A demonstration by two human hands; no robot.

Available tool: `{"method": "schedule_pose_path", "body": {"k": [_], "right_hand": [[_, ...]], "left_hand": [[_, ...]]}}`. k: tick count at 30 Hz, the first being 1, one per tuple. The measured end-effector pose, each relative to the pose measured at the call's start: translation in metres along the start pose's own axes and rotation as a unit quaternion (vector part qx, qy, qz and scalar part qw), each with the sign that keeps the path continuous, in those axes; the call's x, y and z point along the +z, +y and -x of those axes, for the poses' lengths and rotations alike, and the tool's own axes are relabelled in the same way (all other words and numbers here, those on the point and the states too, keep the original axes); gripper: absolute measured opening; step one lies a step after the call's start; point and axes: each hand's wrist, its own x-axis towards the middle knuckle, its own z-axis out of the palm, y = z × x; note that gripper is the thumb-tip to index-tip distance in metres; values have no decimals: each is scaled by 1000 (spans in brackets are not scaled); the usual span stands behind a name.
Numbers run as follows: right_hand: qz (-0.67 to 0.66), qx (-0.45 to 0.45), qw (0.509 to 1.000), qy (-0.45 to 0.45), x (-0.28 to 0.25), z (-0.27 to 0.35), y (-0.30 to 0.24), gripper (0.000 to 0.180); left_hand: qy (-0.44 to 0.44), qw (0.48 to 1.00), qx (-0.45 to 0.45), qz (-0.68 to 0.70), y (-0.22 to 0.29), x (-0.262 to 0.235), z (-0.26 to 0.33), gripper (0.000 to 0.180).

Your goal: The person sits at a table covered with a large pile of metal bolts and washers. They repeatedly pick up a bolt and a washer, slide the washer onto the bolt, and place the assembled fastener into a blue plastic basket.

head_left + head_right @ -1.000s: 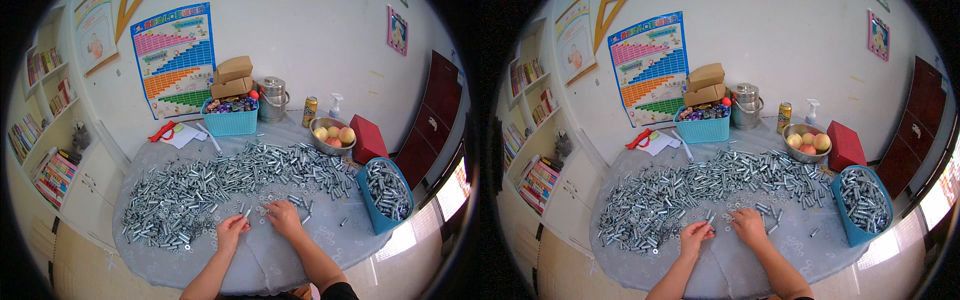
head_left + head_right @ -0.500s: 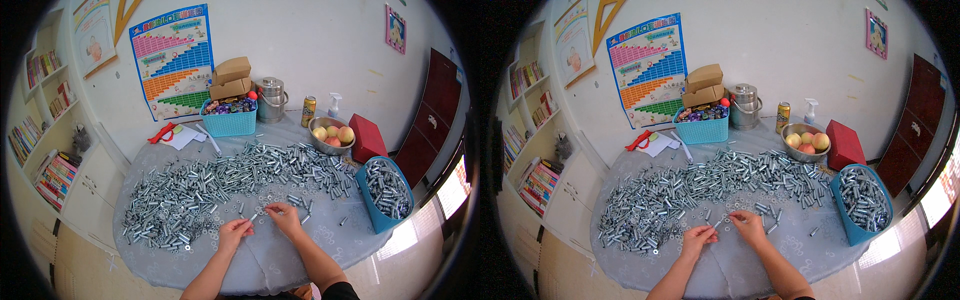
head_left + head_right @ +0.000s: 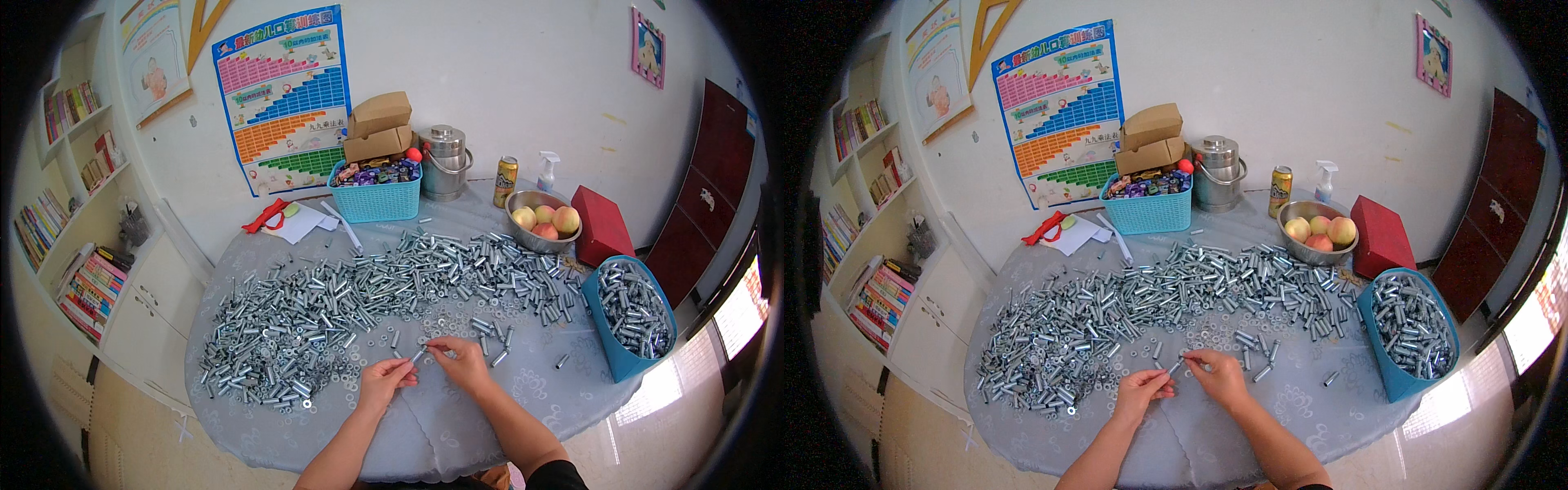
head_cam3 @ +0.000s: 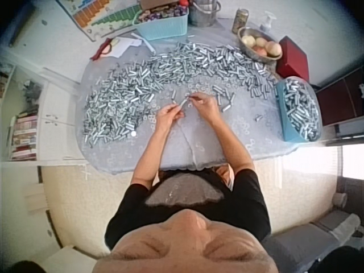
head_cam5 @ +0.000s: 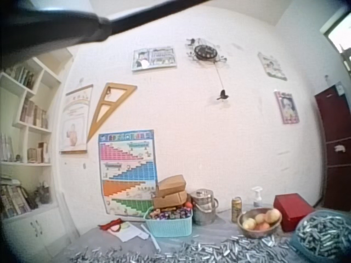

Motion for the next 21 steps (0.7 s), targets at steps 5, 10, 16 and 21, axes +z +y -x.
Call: {"method": "schedule_pose_path", "body": {"k": [5, 10, 16, 21], "right_hand": [[21, -59, 998, 3, -1, 0, 1, 17], [7, -51, 998, -31, -3, 0, -10, 16], [165, -81, 980, -78, -12, -4, 7, 16], [218, -140, 960, -108, -11, -4, 20, 14]], "left_hand": [[-1, 1000, 4, 1, -1, 0, 0, 20], [16, 1000, 6, 6, -3, -3, -2, 20], [31, 999, 21, 16, -1, -3, -3, 20], [31, 999, 21, 19, 0, -3, -2, 20]]}}
